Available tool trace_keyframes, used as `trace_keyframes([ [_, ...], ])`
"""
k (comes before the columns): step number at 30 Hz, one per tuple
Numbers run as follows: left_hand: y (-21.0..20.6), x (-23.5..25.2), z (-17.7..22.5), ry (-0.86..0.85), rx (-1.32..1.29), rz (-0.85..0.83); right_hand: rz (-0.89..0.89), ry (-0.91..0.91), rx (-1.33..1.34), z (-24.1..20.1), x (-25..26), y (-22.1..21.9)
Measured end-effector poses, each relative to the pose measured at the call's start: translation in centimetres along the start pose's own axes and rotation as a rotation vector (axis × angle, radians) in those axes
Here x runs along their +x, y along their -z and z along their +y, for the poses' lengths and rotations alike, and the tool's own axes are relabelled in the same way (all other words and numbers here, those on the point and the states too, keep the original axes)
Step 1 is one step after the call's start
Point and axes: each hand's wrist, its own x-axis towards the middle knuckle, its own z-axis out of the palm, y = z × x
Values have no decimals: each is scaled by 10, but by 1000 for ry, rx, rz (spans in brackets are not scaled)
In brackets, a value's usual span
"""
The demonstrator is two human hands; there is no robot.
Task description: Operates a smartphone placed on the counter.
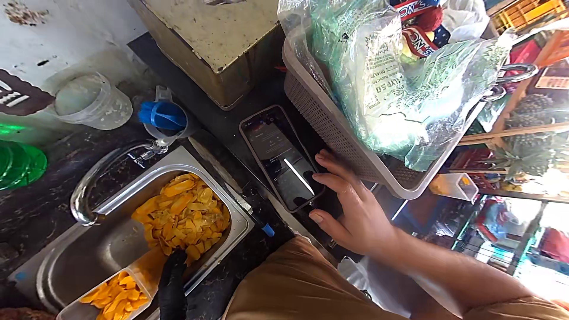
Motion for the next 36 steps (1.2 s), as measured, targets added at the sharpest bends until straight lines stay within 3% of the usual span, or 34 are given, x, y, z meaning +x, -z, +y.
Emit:
trace_keyframes([
  [29,-2,-3,6,45,-23,-4,-82,-61,-154,-4,1,-5],
  [36,-2,-3,6,46,-8,-2,-44,36,-57,2,-5,-4],
])
